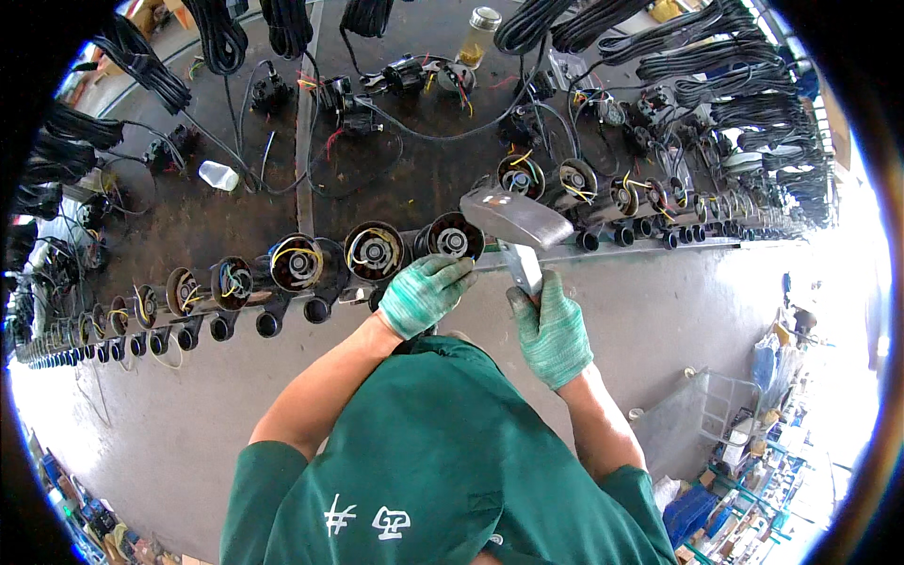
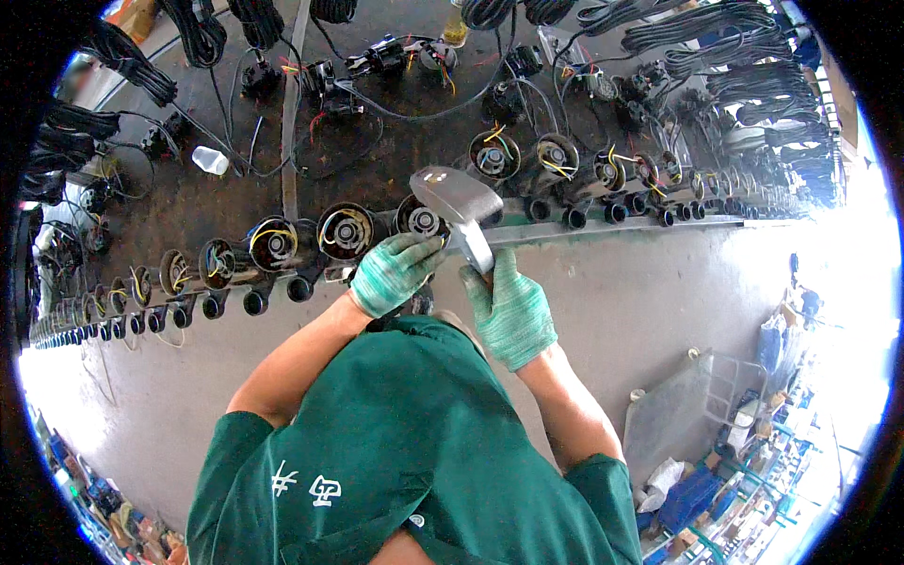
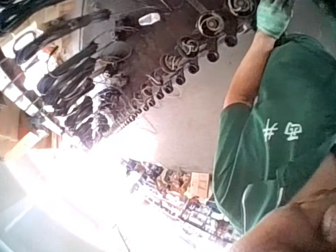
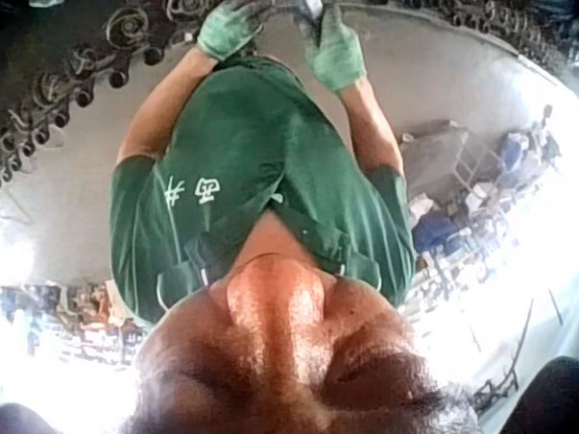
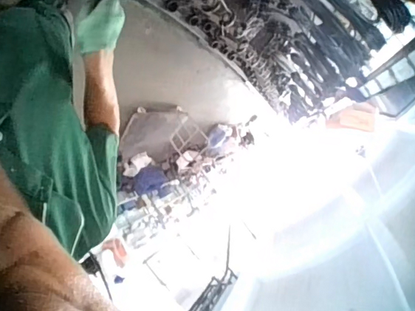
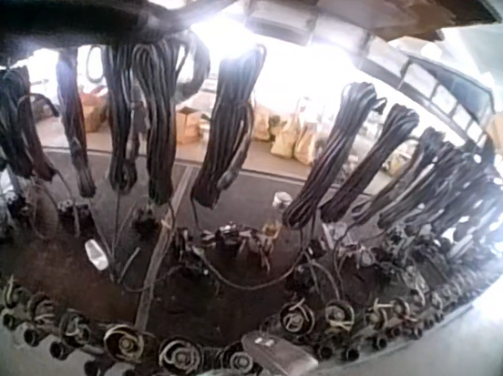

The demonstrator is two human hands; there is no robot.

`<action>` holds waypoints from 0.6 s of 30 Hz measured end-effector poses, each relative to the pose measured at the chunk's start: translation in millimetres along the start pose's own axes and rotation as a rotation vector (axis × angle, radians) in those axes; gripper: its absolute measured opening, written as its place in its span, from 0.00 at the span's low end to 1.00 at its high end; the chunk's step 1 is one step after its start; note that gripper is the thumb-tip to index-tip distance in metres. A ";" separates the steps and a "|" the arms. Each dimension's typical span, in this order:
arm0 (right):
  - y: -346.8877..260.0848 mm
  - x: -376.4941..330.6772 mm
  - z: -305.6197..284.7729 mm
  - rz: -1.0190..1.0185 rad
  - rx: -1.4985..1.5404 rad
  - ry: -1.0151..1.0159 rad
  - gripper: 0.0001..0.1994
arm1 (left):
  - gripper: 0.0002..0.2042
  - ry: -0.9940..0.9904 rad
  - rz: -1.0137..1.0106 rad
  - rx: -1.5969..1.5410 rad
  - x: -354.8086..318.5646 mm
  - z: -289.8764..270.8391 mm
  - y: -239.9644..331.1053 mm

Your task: The person walks to a workbench and uses a hammer to repeatedly tap the center of cylindrical electrical components arranged in a row. The person holds each component steady with one hand while striking it with the other, moving sequentially down the line of parts.

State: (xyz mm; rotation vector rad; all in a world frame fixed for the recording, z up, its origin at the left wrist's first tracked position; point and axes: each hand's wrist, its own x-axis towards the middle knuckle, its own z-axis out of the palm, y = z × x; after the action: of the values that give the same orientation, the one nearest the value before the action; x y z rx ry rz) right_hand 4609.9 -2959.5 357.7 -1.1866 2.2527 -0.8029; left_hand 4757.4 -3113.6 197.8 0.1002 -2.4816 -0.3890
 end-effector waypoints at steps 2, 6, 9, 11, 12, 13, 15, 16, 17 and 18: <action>4.5 -2.4 8.4 -0.033 0.087 0.081 0.16 | 0.20 -0.002 -0.003 -0.007 1.1 -1.7 1.6; 43.8 27.2 27.1 0.181 -0.302 -0.232 0.19 | 0.20 -0.010 0.013 -0.027 7.5 -6.7 -4.7; 25.4 24.1 8.0 0.207 -0.277 -0.231 0.20 | 0.21 0.026 -0.007 -0.072 -0.5 1.4 -6.4; 12.5 16.8 2.5 0.202 -0.229 -0.187 0.19 | 0.21 0.020 0.004 -0.043 1.9 -1.8 -7.5; 4.8 10.7 -0.1 0.164 -0.175 -0.132 0.19 | 0.21 0.014 0.003 -0.032 0.5 -1.8 -6.0; -4.6 5.6 -2.9 0.126 -0.121 -0.077 0.19 | 0.21 0.008 0.002 -0.021 -1.2 -1.5 -4.9; -10.0 -1.8 4.0 0.035 -0.039 0.056 0.19 | 0.21 0.024 -0.003 -0.031 -2.6 -0.1 -4.1; -0.1 -0.1 11.4 0.081 -0.136 -0.035 0.19 | 0.21 0.032 -0.007 -0.035 -4.0 -0.1 -4.2; 15.6 2.9 20.3 0.133 -0.237 -0.122 0.19 | 0.22 0.029 0.005 -0.057 -2.7 -1.6 -4.1; 32.4 8.4 29.0 0.181 -0.337 -0.205 0.19 | 0.22 0.030 0.019 -0.074 1.0 -3.5 -5.2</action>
State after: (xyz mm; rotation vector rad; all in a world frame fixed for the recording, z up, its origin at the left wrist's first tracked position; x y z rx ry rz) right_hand 4605.4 -2959.9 313.7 -1.1273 2.3361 -0.2248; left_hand 4758.6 -3119.6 199.5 0.0511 -2.4341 -0.4674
